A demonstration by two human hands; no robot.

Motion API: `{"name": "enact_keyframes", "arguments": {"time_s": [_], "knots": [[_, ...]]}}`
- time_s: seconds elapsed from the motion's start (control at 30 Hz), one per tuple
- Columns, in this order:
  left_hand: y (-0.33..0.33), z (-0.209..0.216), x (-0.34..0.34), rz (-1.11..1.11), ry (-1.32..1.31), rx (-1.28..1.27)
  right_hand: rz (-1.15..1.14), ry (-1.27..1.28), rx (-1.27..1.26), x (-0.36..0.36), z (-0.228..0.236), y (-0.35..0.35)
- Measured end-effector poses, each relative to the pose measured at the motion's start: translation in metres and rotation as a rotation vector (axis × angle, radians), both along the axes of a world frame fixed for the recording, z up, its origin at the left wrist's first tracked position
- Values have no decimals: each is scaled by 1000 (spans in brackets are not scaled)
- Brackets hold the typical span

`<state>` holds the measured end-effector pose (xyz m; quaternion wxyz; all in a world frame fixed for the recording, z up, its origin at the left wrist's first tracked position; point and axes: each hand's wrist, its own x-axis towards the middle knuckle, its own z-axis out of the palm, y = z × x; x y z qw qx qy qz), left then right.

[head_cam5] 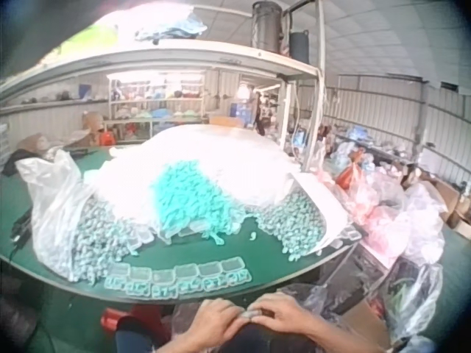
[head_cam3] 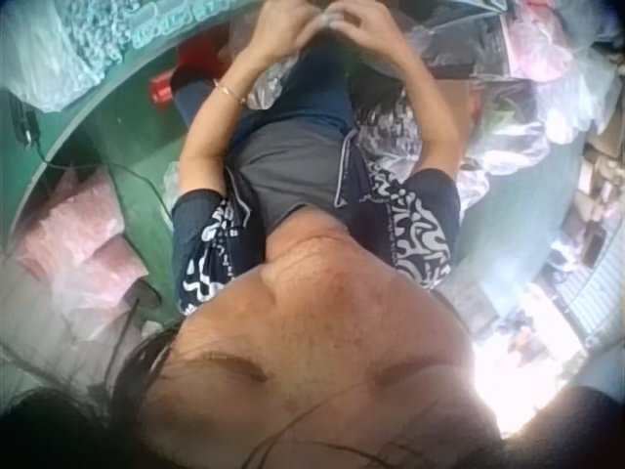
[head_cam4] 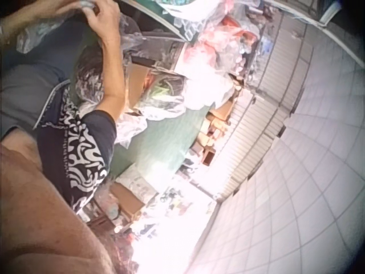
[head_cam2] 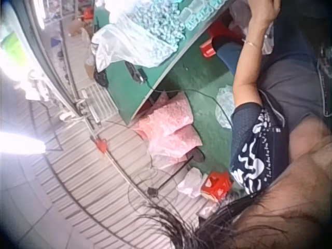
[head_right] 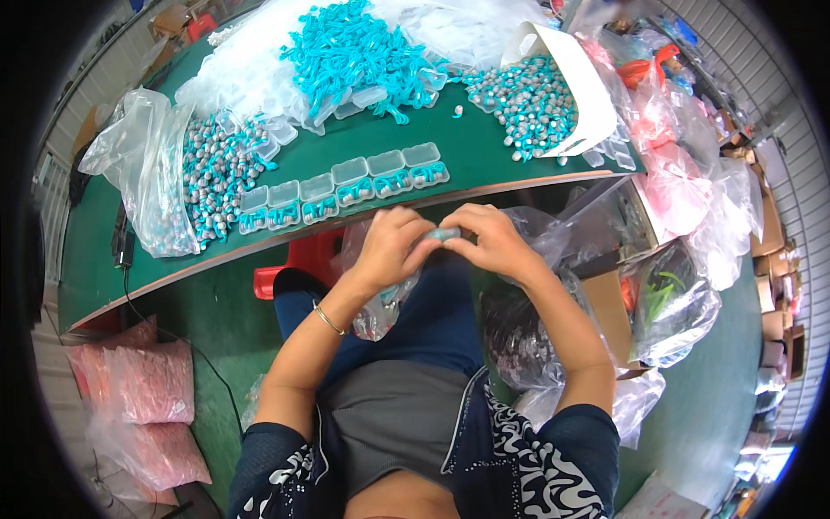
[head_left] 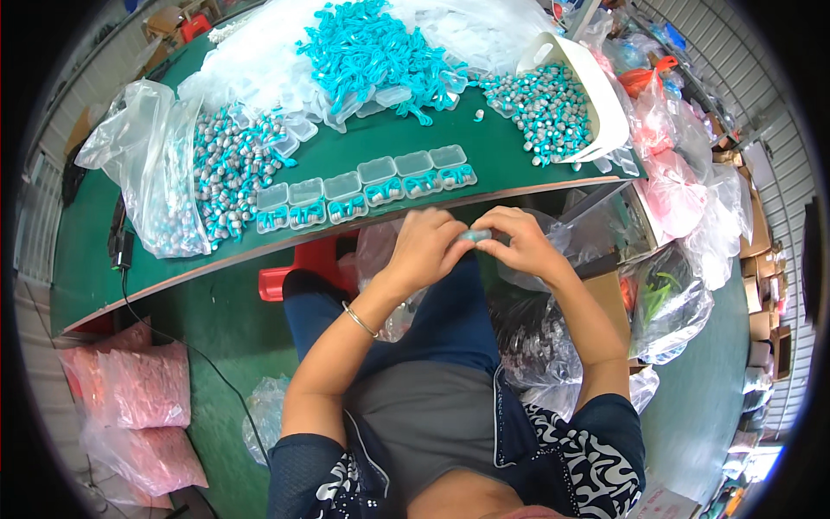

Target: Sorting and packing small teal toy pieces and clear plastic containers.

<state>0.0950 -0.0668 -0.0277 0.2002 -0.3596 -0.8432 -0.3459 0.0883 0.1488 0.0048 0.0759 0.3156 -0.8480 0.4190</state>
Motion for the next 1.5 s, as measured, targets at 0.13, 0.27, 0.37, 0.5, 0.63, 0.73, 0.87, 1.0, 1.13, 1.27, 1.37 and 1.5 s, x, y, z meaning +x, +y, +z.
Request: {"name": "enact_keyframes", "arguments": {"time_s": [0.13,0.27,0.37,0.5,0.63,0.73,0.87,1.0,1.13,1.27,1.37,1.5], "knots": [[-24,-78,18,138,-120,-49,-20,1,-10,-17,8,-4],[-46,-148,24,278,-356,-360,-210,22,-33,-66,-7,-3],[-49,-195,20,329,-283,-503,-237,36,-2,-91,-11,-11],[-36,-173,18,312,-366,-412,-230,90,83,-121,-19,-12],[-13,-56,14,238,75,-4,-190,103,222,-137,-14,-27],[-1,7,1,354,232,32,-167,60,324,-143,-7,-33],[9,22,-30,473,226,-26,-143,-3,307,-147,-10,-28],[17,18,-47,515,191,-130,-154,-12,274,-145,-12,-24],[20,16,-52,511,160,-180,-190,41,207,-138,-17,-24],[20,20,-52,511,171,-142,-216,150,140,-122,-11,-28],[20,22,-56,529,186,-123,-154,273,40,-111,-8,-24],[14,18,-64,481,216,-173,1,112,43,-91,2,-14]]}}
